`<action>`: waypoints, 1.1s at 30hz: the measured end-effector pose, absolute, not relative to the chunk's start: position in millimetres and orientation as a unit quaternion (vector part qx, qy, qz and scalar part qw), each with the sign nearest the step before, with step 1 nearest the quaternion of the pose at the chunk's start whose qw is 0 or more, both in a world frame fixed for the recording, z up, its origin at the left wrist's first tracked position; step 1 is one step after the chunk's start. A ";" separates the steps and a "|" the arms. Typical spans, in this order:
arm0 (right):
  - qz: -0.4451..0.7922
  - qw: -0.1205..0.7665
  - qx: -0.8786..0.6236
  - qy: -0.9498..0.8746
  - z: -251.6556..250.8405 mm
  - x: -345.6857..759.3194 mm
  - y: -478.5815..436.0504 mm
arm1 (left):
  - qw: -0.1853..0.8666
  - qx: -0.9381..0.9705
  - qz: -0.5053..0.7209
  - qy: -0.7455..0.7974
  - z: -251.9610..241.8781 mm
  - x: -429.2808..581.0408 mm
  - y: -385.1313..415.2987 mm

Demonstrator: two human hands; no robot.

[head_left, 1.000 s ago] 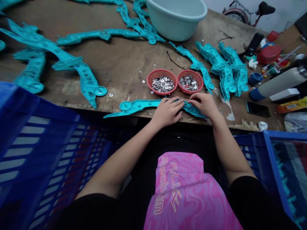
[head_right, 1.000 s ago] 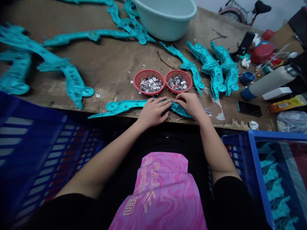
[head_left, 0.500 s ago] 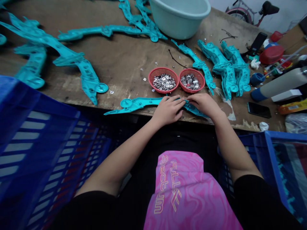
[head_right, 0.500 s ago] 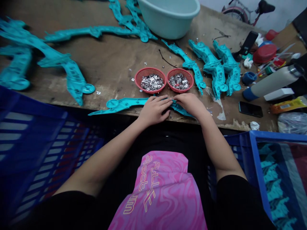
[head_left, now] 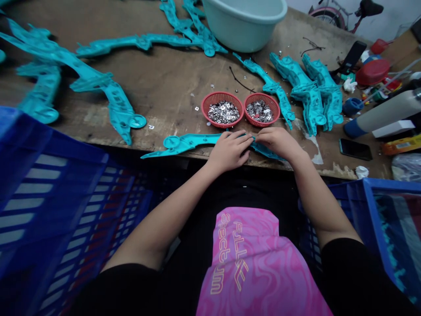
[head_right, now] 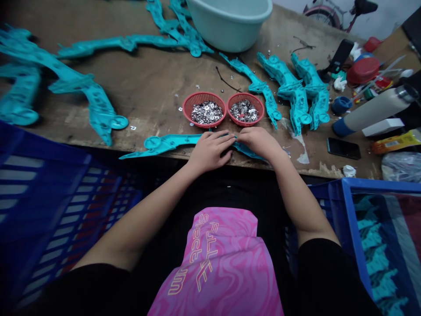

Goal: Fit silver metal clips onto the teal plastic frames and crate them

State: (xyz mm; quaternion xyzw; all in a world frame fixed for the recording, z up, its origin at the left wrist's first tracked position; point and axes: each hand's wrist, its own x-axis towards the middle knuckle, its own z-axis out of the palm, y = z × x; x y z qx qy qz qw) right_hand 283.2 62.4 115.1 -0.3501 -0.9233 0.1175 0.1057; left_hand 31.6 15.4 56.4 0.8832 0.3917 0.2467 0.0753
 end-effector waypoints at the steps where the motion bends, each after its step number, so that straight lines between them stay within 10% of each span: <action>1: 0.118 0.105 -0.351 -0.923 114.4 283.4 63.1 | 0.074 0.883 0.247 0.392 56.1 31.7 15.5; 23: 0.233 0.195 -0.323 -0.896 104.1 292.1 75.6 | 0.076 0.883 0.245 0.393 56.4 31.4 15.8; 33: 0.103 0.214 -0.613 -0.753 74.7 389.8 21.4 | 0.082 0.882 0.246 0.392 58.2 31.4 15.1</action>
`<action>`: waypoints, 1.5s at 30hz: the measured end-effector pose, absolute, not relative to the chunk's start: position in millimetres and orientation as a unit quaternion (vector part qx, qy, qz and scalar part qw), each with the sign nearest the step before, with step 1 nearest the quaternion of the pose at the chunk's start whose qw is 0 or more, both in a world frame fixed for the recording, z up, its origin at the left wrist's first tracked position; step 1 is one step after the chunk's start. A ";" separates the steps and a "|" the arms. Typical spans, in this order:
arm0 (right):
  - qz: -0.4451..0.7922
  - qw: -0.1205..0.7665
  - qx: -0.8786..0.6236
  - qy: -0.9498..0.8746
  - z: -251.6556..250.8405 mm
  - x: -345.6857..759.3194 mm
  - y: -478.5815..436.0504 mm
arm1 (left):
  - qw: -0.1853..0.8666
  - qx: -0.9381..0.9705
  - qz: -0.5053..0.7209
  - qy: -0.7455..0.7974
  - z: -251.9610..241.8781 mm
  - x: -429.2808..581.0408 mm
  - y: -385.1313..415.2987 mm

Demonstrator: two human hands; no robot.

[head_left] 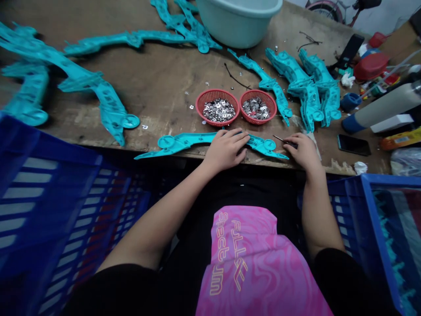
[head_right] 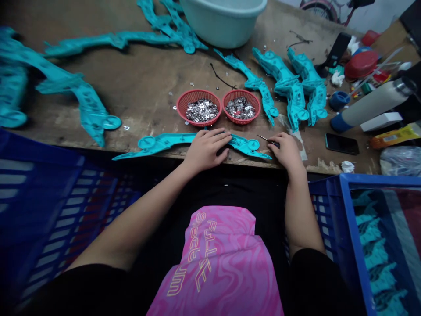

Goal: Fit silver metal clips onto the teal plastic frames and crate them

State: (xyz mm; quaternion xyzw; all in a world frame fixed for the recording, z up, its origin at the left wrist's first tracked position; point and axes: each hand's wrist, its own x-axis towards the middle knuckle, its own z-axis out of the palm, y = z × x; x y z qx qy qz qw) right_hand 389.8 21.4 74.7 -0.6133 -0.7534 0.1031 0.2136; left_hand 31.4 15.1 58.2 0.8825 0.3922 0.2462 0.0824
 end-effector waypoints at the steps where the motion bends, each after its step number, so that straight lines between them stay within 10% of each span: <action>1: 0.088 0.221 -0.622 -0.746 68.9 392.2 18.2 | 0.085 0.881 0.246 0.394 58.5 31.7 14.9; 7: 0.070 0.293 -0.571 -0.764 85.7 343.9 9.1 | 0.070 0.876 0.238 0.413 60.7 32.5 14.4; 14: 0.053 0.151 -0.555 -0.817 103.4 270.0 15.1 | 0.038 0.898 0.194 0.394 61.4 32.4 16.6; 36: 0.046 0.112 -0.562 -0.818 99.0 262.7 10.3 | 0.039 0.900 0.171 0.399 59.2 34.8 18.2; 45: 0.170 0.518 -0.571 -0.614 90.8 311.4 36.2 | 0.006 0.918 0.144 0.371 59.7 35.1 19.0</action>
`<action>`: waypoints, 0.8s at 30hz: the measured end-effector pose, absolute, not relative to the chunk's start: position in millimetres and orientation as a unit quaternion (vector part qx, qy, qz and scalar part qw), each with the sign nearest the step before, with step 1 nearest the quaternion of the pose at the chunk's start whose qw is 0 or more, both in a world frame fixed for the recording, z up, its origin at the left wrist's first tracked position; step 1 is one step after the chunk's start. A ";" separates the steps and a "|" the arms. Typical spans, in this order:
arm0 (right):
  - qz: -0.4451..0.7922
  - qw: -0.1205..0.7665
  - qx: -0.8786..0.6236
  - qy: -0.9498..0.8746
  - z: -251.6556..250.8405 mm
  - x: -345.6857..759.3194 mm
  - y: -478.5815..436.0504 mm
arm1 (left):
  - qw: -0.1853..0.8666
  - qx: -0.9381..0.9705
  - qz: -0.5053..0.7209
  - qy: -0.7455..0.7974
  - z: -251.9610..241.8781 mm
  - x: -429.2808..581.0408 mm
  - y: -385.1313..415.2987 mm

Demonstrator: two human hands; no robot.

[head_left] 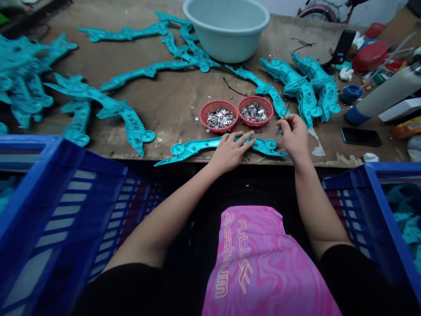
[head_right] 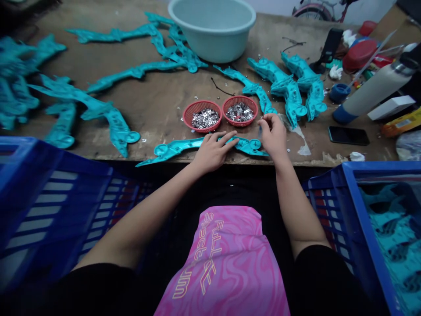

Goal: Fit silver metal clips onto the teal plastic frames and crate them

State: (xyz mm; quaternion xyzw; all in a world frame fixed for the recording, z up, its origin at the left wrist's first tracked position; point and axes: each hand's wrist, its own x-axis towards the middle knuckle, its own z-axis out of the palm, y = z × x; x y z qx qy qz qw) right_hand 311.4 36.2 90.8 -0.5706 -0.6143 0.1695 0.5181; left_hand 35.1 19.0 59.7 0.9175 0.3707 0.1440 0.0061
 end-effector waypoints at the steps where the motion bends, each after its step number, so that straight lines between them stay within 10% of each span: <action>1: 0.194 0.538 -0.552 -0.607 89.5 307.7 39.0 | 0.004 0.918 0.136 0.371 60.4 35.5 19.2; 12: 0.128 0.515 -0.519 -0.670 97.9 266.1 43.9 | -0.010 0.916 0.102 0.388 67.9 42.1 15.3; 20: 0.123 0.158 -0.682 -0.703 108.9 357.2 23.1 | -0.013 0.909 0.153 0.388 54.1 38.6 15.4; 24: 0.085 0.154 -0.678 -0.713 86.3 371.8 23.4 | -0.019 0.911 0.130 0.390 62.1 39.6 9.5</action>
